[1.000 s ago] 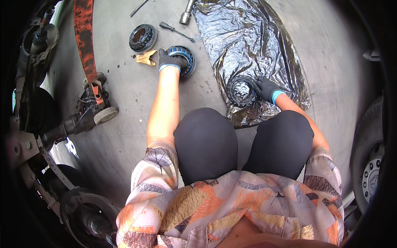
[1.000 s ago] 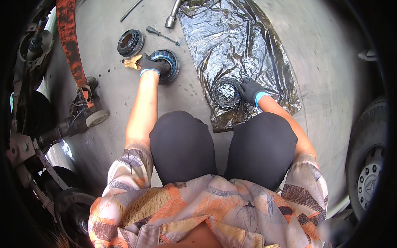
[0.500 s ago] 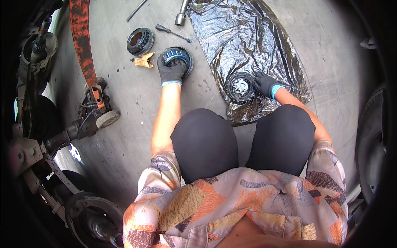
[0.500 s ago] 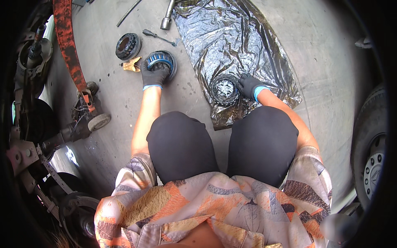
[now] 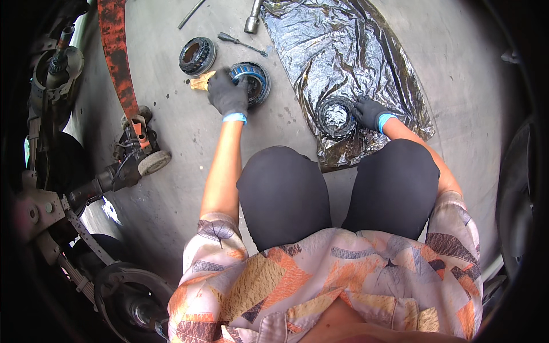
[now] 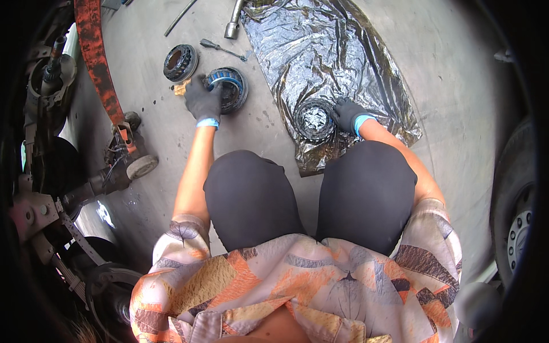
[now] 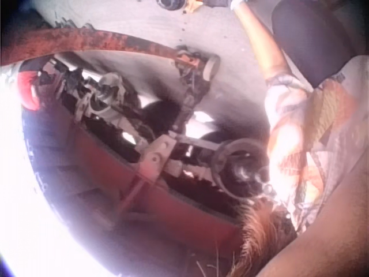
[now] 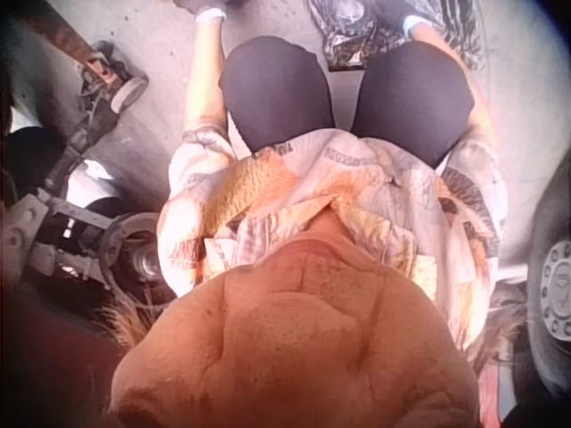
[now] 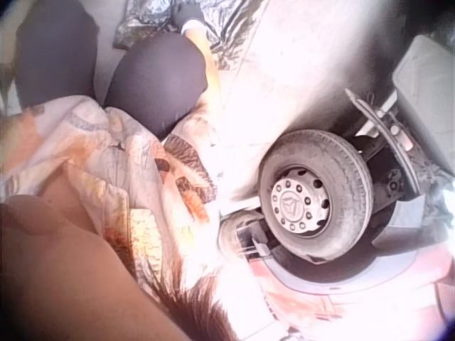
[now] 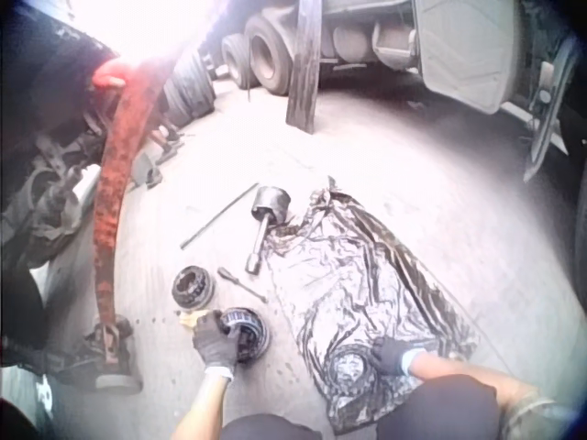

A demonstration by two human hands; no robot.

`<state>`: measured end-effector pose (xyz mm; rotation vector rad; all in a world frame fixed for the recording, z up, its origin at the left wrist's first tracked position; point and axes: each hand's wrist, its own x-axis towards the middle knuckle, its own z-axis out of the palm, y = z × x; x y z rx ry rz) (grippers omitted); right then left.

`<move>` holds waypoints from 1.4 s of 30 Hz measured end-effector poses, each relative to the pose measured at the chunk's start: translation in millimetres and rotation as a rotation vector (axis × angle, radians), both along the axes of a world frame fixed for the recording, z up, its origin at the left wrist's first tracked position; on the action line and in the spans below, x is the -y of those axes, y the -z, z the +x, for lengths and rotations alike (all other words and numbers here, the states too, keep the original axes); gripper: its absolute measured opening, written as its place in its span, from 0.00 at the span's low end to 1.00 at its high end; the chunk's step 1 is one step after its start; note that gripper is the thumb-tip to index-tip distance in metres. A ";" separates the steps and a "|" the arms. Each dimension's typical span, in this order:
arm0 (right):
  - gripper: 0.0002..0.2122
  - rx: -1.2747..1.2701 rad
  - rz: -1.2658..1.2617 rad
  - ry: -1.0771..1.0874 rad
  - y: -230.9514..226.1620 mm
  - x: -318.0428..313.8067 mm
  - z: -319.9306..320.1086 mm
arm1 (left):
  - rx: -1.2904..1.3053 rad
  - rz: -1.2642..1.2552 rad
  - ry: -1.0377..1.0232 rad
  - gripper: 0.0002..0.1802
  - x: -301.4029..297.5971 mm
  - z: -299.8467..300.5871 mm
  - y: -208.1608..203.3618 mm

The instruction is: The person moves a black plastic bag and a yellow cushion, then kneels to spread the bag on the floor. They handle a cylindrical metal part and several circular metal rings, placing them on the bag. The person then stands and works on a vehicle axle assembly, inserting and adjusting the cylindrical part.

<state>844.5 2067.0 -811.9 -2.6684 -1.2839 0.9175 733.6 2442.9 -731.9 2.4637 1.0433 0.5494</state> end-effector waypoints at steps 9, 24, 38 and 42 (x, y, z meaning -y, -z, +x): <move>0.22 -0.049 0.016 0.027 -6.8 -6.1 1.0 | -0.538 0.316 0.258 0.20 -24.8 5.0 -10.7; 0.23 -0.065 0.039 0.027 1.8 1.1 11.5 | -0.370 0.015 0.035 0.21 -41.7 3.9 -2.4; 0.24 -0.070 0.003 0.057 0.9 1.4 3.4 | -0.317 0.068 0.073 0.25 -16.4 12.3 -70.4; 0.25 -0.087 0.126 0.112 4.7 15.9 14.4 | -0.081 0.004 0.274 0.25 -17.3 11.7 -94.6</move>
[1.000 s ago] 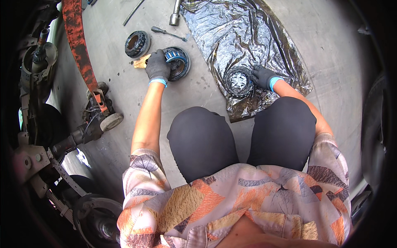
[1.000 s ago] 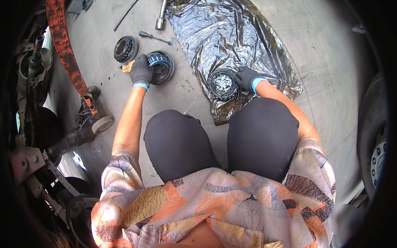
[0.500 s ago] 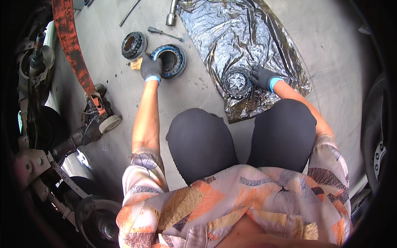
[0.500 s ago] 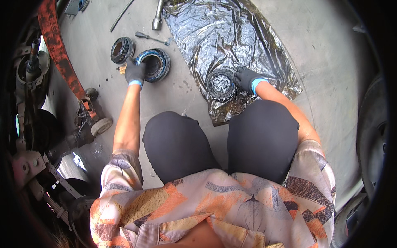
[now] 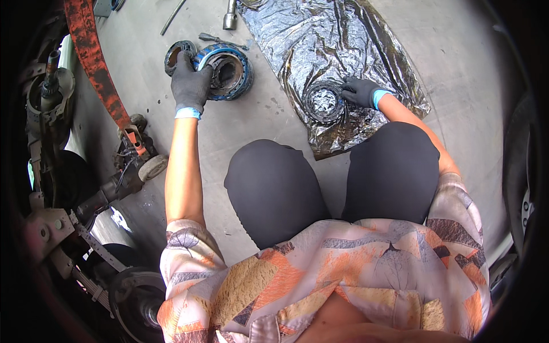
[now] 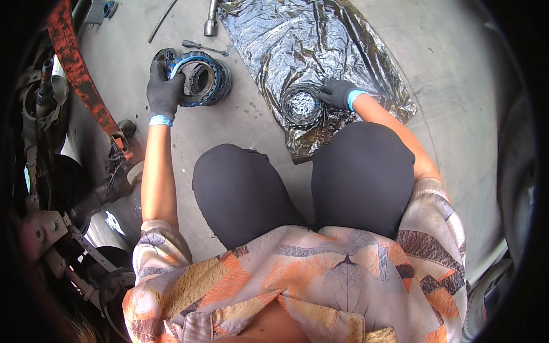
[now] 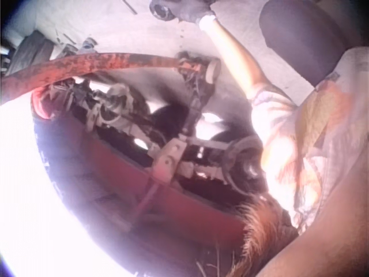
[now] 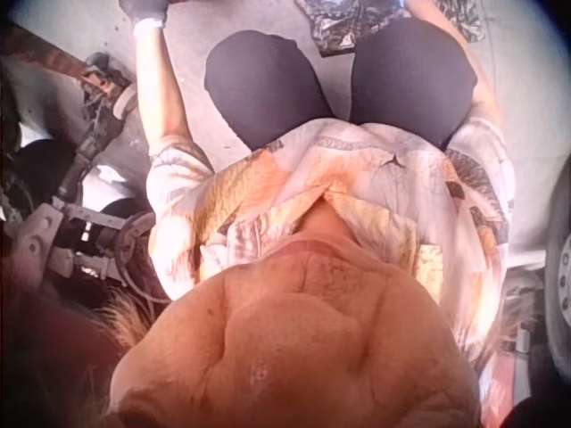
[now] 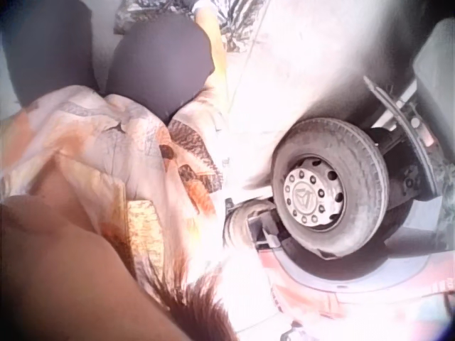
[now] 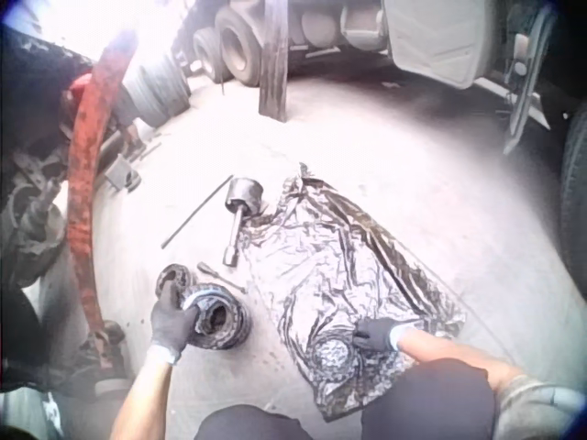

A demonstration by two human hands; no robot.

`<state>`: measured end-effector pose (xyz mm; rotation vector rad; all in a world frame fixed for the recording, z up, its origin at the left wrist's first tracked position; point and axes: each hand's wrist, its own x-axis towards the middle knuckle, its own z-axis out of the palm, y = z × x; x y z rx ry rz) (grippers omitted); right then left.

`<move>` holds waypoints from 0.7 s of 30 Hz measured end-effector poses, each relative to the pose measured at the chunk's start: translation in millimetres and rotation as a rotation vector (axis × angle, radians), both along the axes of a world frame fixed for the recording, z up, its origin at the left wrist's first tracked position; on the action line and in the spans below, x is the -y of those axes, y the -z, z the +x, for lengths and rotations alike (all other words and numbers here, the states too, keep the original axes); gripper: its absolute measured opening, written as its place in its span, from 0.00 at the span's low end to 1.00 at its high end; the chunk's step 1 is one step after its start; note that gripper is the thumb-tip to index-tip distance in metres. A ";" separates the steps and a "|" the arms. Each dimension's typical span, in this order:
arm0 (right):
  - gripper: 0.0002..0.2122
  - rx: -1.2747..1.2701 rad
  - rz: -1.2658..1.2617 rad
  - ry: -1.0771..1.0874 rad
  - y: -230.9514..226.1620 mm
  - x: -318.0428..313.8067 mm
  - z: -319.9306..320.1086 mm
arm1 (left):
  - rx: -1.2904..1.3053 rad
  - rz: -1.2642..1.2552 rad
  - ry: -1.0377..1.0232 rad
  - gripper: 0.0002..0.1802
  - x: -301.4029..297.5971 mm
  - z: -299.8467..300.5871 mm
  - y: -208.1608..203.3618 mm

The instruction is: The person moves a black plastic bag and a yellow cushion, then kneels to spread the bag on the floor. They handle a cylindrical metal part and several circular metal rings, placing them on the bag. The person then stands and works on a vehicle axle assembly, inserting and adjusting the cylindrical part.

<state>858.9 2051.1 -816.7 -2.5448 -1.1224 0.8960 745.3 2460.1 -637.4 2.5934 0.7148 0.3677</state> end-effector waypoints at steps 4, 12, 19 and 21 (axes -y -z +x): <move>0.28 -0.261 0.295 0.459 -84.5 -29.3 12.6 | -0.066 -0.180 0.170 0.20 62.2 22.7 -44.7; 0.22 -0.133 0.628 0.616 -149.0 -7.5 20.3 | -0.067 -0.469 0.660 0.21 198.3 102.0 -5.1; 0.20 0.059 0.203 0.792 -64.8 77.0 26.8 | -0.221 -0.562 0.600 0.43 164.4 119.4 31.0; 0.24 0.054 0.134 0.785 -44.5 80.6 25.8 | -0.294 -0.466 0.507 0.39 111.3 107.6 63.2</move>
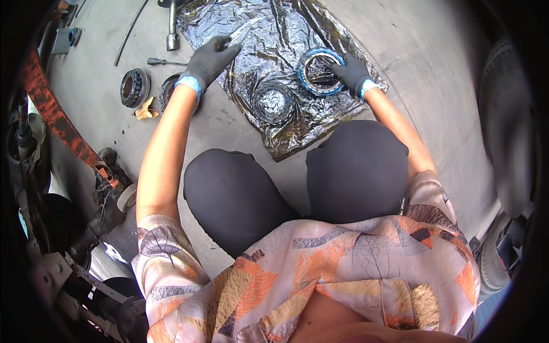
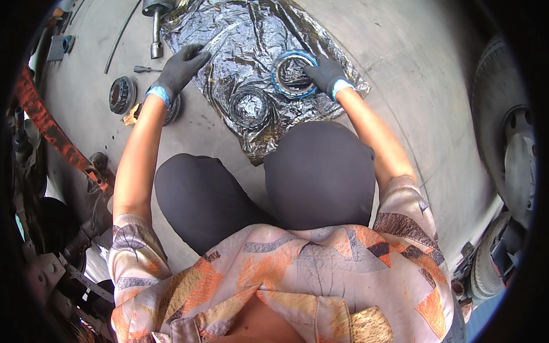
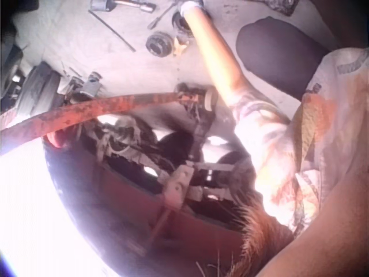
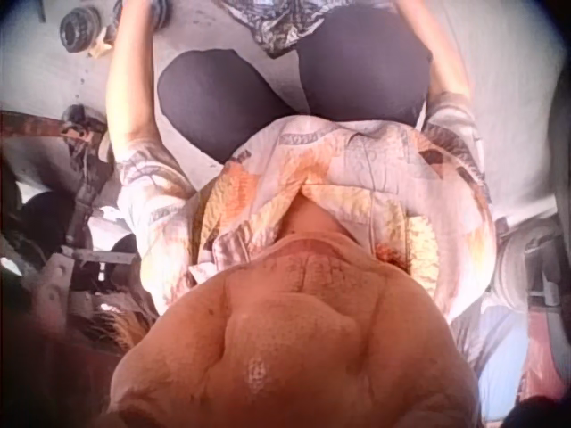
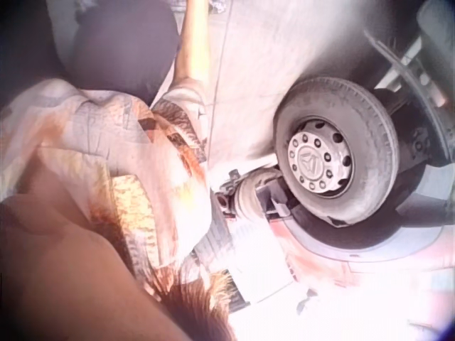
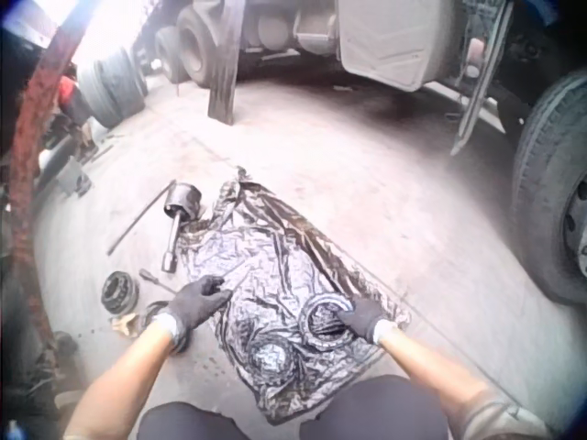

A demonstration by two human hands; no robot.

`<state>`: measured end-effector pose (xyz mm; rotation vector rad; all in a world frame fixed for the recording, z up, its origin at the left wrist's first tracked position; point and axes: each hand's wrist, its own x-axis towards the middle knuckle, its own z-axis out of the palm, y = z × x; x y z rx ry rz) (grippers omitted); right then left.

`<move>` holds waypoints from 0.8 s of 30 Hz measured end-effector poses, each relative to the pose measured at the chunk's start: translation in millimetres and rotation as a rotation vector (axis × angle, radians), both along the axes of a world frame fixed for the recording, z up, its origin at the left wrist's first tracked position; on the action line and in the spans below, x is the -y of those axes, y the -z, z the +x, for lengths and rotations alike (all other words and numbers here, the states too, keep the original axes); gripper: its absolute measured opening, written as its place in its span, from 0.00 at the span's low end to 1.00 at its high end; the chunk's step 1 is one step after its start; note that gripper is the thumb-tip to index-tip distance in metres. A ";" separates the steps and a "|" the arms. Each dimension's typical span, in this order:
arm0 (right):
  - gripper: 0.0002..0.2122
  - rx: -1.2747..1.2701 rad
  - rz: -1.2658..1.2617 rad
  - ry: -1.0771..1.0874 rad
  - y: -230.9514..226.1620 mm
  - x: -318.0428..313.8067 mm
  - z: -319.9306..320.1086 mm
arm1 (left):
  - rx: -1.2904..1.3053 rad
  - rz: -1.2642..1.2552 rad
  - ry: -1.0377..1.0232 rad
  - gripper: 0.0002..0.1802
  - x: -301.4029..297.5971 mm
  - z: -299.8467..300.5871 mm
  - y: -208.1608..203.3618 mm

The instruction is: The person moves a black plastic bag and a yellow cushion, then kneels to spread the bag on the floor. They handle a cylindrical metal part and several circular metal rings, placing them on the bag. The person then stands and works on a vehicle axle assembly, inserting and adjusting the cylindrical part.

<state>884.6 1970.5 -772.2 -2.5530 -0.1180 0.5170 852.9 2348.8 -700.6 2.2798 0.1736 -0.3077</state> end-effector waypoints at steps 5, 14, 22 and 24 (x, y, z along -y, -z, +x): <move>0.26 -0.101 -0.060 -0.039 35.1 2.4 3.2 | -0.151 -0.021 -0.241 0.29 -87.3 -84.9 46.8; 0.26 0.186 -0.267 -0.245 -30.9 -25.4 -8.1 | 0.003 0.562 -0.582 0.34 -158.9 -135.9 26.9; 0.31 0.197 -0.421 -0.239 52.5 -24.0 -26.7 | -0.337 0.598 -0.584 0.29 -179.8 -89.0 83.0; 0.31 0.214 -0.424 -0.211 51.6 -24.2 -23.6 | -0.332 0.707 -0.595 0.24 -169.1 -78.4 82.2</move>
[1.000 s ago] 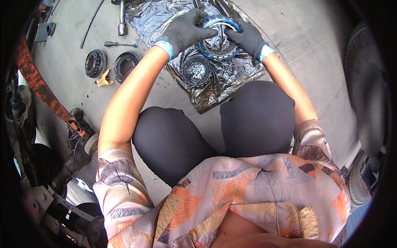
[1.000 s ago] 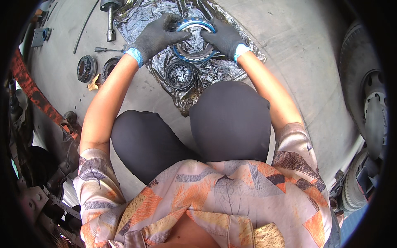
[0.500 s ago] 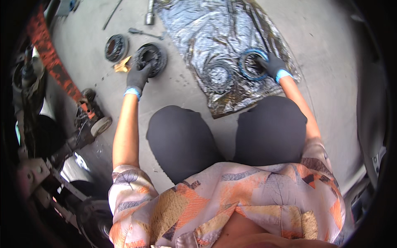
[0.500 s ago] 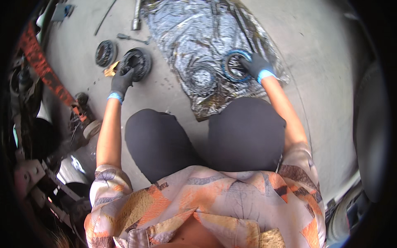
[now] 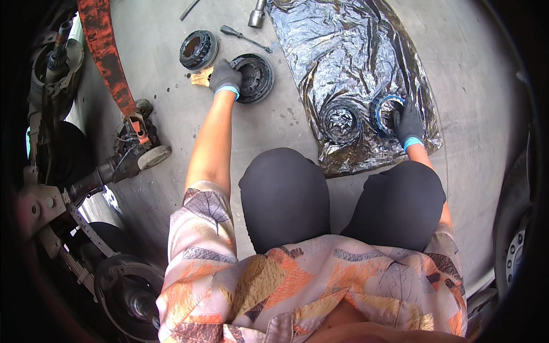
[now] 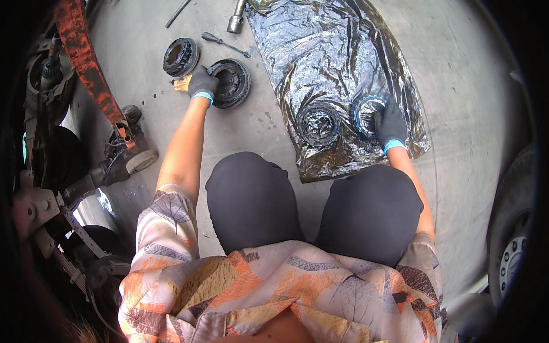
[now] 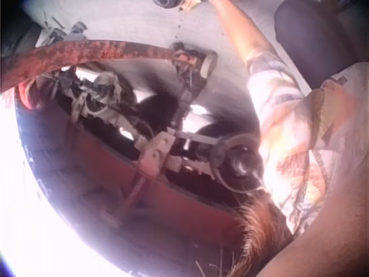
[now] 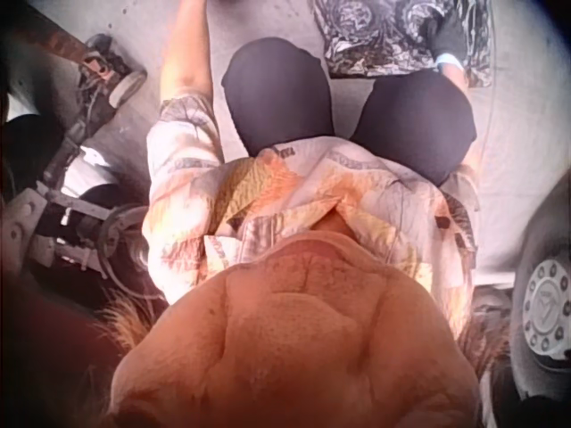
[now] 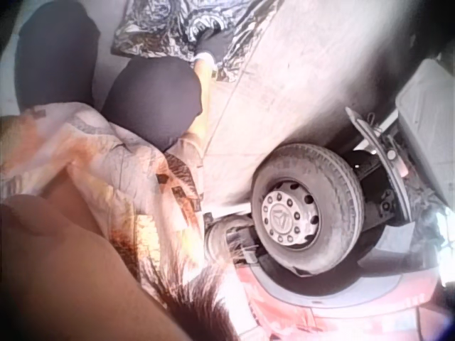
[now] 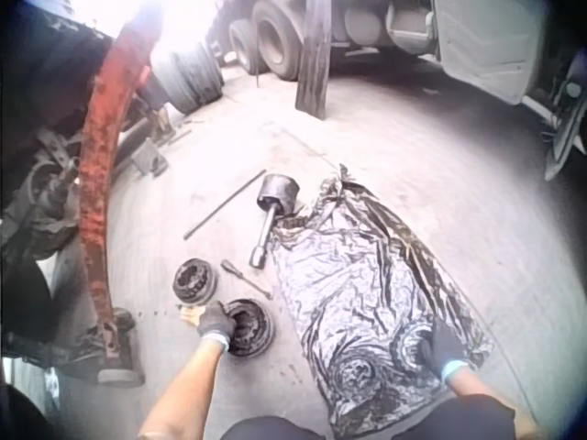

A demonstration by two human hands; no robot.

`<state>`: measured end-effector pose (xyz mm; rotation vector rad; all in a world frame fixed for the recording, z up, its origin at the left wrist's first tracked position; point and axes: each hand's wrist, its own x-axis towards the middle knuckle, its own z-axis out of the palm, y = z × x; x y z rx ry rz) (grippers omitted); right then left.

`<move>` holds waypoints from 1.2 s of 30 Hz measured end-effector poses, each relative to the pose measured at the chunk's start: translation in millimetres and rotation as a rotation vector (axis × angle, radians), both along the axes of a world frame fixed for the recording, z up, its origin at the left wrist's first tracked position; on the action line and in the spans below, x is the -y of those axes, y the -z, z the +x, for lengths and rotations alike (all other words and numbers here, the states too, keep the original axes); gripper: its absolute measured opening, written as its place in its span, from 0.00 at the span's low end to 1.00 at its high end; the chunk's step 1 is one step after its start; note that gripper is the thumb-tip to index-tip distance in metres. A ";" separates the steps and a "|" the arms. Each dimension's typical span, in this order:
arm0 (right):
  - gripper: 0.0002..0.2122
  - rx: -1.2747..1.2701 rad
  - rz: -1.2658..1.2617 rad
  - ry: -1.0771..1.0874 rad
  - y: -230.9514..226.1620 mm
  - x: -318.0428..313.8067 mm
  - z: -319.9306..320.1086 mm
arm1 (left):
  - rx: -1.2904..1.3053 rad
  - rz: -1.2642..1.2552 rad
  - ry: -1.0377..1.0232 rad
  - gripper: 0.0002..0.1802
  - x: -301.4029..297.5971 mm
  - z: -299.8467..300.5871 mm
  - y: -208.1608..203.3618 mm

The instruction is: The person moves a black plastic bag and a yellow cushion, then kneels to spread the bag on the floor. They handle a cylindrical metal part and several circular metal rings, placing them on the bag. The person then stands and works on a vehicle axle assembly, inserting and adjusting the cylindrical part.

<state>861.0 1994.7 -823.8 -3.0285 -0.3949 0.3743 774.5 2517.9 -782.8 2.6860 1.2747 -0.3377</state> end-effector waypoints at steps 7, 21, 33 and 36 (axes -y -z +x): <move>0.32 -0.022 -0.022 0.011 1.5 -3.3 1.3 | -0.114 0.173 0.075 0.16 -20.5 -1.4 31.4; 0.32 -0.046 0.010 0.022 -3.4 6.0 5.1 | 0.058 0.096 0.054 0.14 20.7 -11.5 -36.5; 0.29 -0.073 0.288 0.128 -16.4 18.0 9.9 | 0.349 -0.203 0.133 0.16 70.9 -10.5 -128.7; 0.28 -0.013 0.298 0.102 -31.0 19.7 12.3 | 0.366 -0.163 0.242 0.17 73.4 4.7 -113.0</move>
